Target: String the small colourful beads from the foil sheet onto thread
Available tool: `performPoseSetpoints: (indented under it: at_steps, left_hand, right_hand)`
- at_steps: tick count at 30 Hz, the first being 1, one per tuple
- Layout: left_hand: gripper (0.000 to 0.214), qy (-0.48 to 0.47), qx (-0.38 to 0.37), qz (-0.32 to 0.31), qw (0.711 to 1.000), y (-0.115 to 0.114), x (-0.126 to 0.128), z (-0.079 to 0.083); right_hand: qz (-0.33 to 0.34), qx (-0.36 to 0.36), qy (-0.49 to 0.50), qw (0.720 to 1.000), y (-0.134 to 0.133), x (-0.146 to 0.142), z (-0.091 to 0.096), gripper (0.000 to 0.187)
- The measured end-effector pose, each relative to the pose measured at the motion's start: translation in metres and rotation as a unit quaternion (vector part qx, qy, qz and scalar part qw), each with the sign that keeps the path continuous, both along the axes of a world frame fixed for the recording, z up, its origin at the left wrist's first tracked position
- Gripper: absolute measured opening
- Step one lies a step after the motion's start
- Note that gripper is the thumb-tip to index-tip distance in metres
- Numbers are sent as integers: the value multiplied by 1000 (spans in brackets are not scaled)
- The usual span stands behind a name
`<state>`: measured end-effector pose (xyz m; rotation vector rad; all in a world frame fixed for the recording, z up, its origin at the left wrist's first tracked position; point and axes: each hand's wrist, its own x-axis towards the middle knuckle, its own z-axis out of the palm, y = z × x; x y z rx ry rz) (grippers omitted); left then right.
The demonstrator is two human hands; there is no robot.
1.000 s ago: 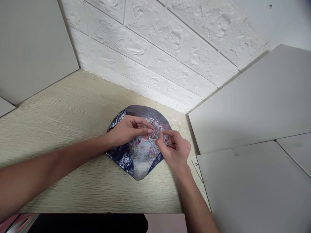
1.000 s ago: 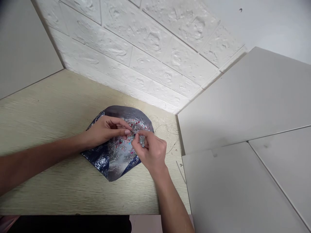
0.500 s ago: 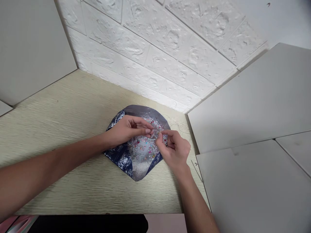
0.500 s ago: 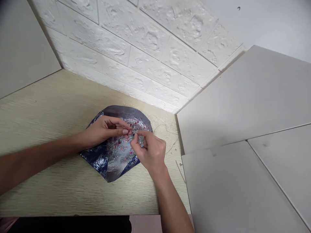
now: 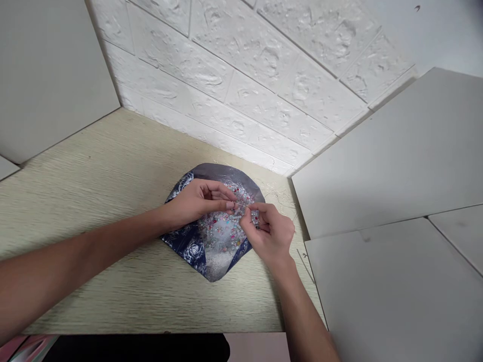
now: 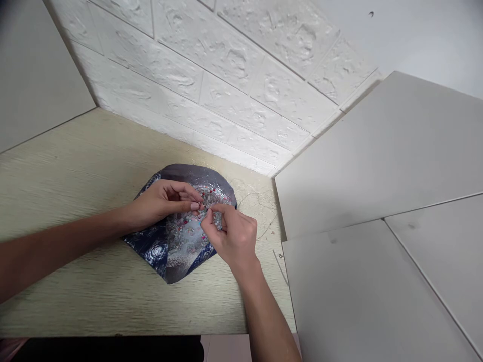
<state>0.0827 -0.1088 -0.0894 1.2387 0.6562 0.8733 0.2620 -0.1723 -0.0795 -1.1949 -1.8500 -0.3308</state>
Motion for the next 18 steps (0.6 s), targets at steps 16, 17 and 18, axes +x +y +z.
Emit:
performPoseSetpoints:
  at_steps: [16, 17, 18]
  left_hand:
    - [15, 41, 56, 9, 998, 0, 0, -2]
    - [15, 44, 57, 11, 997, 0, -1, -2]
    - [16, 42, 55, 10, 998, 0, -1, -2]
  right_hand:
    - [31, -15, -1, 999, 0, -3, 4, 6]
    - [33, -17, 0, 999, 0, -3, 4, 6]
    - [35, -19, 1, 999, 0, -3, 5, 5]
